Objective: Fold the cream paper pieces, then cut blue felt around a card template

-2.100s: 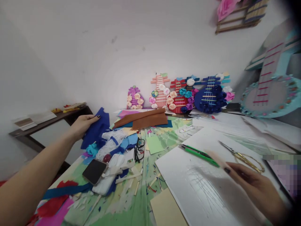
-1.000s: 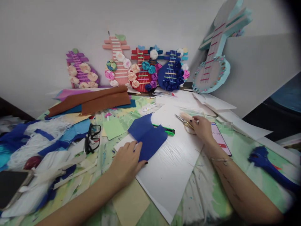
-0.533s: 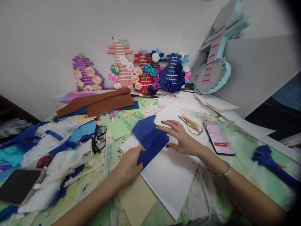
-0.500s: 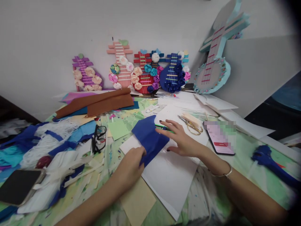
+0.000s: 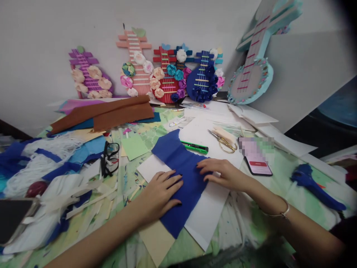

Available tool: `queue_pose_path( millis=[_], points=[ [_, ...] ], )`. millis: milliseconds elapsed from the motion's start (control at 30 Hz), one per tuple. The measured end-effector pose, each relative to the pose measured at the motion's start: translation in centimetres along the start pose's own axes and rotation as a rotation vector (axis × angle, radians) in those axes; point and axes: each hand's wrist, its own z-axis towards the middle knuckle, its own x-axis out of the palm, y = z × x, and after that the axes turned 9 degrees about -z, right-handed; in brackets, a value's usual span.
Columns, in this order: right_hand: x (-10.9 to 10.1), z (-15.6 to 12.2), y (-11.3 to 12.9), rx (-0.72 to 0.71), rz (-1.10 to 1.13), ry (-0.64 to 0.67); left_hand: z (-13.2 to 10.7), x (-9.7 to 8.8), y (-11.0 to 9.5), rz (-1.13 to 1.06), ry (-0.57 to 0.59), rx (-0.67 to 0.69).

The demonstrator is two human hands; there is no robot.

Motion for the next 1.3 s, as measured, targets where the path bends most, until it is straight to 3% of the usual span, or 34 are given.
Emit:
queue_pose_path(
  millis=[100,367,600,800,900,1000,1100,1133,1300],
  points=[
    [1.0,1.0,-1.0,0.076,-0.043,-0.135,-0.2,0.2,0.9,0.036,0.007,0.002],
    [3.1,4.6,-6.1,0.088,-0.255,-0.203,-0.8,-0.1,1.2,0.042,0.032,0.0],
    [2.2,2.7,-8.1,0.229,-0.253,-0.346,-0.3,-0.3,1.8,0.051,0.049,-0.028],
    [1.4,1.7,-9.5,0.417,-0.337,-0.487,2.7,-0.8,3.6,0.031,0.103,0.014],
    [1.6,2.0,-8.4,0.407,-0.397,-0.475,4.2,-1.0,4.7,0.022,0.101,0.045],
    [2.4,2.3,-6.0,0.212,-0.371,-0.4,3.9,-1.2,4.6,0.017,0.031,0.026],
    [3.5,2.3,-3.7,0.087,-0.276,-0.2,1.4,-1.2,2.6,0.009,-0.22,-0.241],
    [3.8,2.2,-3.2,0.096,-0.267,-0.137,0.3,-1.1,1.7,0.004,-0.239,-0.326],
    [4.2,2.0,-2.4,0.139,-0.254,0.069,-4.6,-0.7,-1.9,0.042,-0.07,-0.637]
  ],
)
